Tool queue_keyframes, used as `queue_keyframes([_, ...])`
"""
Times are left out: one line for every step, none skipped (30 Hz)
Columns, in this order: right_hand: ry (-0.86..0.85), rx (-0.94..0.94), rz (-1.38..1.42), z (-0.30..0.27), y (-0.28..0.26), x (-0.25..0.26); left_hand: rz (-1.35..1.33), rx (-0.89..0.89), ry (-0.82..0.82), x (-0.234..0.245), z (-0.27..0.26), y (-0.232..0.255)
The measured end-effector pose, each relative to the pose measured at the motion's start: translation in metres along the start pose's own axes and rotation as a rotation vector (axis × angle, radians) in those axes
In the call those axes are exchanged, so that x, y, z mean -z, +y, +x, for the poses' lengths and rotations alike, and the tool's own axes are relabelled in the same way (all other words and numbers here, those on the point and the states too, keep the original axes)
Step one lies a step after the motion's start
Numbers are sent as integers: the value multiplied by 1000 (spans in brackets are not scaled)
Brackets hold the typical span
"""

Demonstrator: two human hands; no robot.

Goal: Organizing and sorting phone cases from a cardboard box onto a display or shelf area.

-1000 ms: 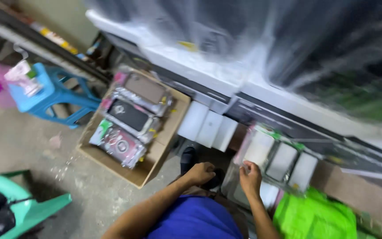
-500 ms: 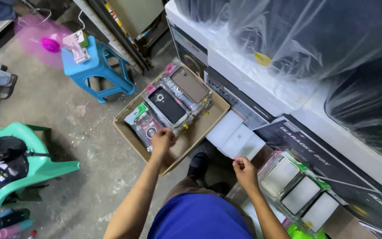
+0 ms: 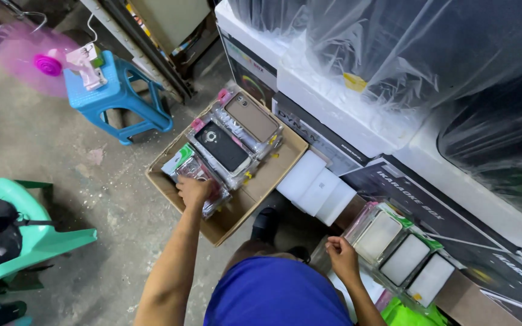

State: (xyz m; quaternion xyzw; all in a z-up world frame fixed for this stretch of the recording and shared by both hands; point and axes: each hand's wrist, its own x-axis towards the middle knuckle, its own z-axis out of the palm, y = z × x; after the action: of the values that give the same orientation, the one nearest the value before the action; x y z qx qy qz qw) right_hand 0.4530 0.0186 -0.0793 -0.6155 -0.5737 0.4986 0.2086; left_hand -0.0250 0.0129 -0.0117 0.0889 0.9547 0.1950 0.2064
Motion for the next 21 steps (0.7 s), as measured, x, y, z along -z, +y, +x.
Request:
queue_keyframes([5, -3, -1, -1, -1, 0, 1, -4, -5, 1, -2, 4])
queue_keyframes([14, -10, 9, -1, -2, 0, -2, 48, 9, 2, -4, 8])
queue_keyframes([21, -20, 19, -3, -2, 0, -2, 101, 21, 3, -6, 11])
queue_keyframes([26, -25, 19, -4, -1, -1, 1, 98, 16, 5, -9, 15])
queue_keyframes([30, -20, 12, -5, 0, -2, 16, 123, 35, 8, -12, 18])
queue_keyframes([34, -16, 6, -5, 1, -3, 32, 148, 53, 10, -16, 21])
queue_keyframes([38, -18, 6, -5, 4, -6, 33, 145, 50, 14, -20, 22])
queue_keyframes([28, -28, -4, -5, 7, -10, 37, 130, 79, 18, -24, 23])
queue_keyframes([22, -37, -14, -5, 10, -12, 40, 113, 105, 22, -27, 27])
queue_keyframes([30, -38, -14, -4, 19, -18, 38, 106, 101, 20, -23, 20])
queue_keyframes([21, -27, -17, -2, 29, -22, -16, 81, 133, 16, -18, 16])
queue_keyframes([12, -16, -20, 0, 39, -26, -70, 56, 164, 12, -14, 11])
queue_keyframes([25, -18, -21, -2, 40, -26, -72, 47, 155, 3, -2, 1])
queue_keyframes([13, -6, -5, -3, 42, -25, -193, 27, 165, -5, 9, -10])
queue_keyframes([-4, 9, 13, -3, 43, -28, -313, 9, 178, -12, 23, -22])
queue_keyframes([3, 9, 14, -1, 45, -27, -315, 4, 174, -10, 26, -24])
queue_keyframes([-15, -17, 58, -1, 46, -27, -518, 71, 49, -6, 29, -27])
queue_keyframes([-32, -42, 103, -1, 47, -27, -719, 138, -80, -3, 32, -30])
queue_keyframes([-20, -47, 108, 1, 49, -27, -714, 129, -90, 3, 34, -32])
queue_keyframes([-28, -70, 134, 3, 51, -26, -917, 183, -285, 8, 35, -33])
queue_keyframes([-29, -98, 164, 2, 54, -25, -1107, 239, -491, 13, 37, -34])
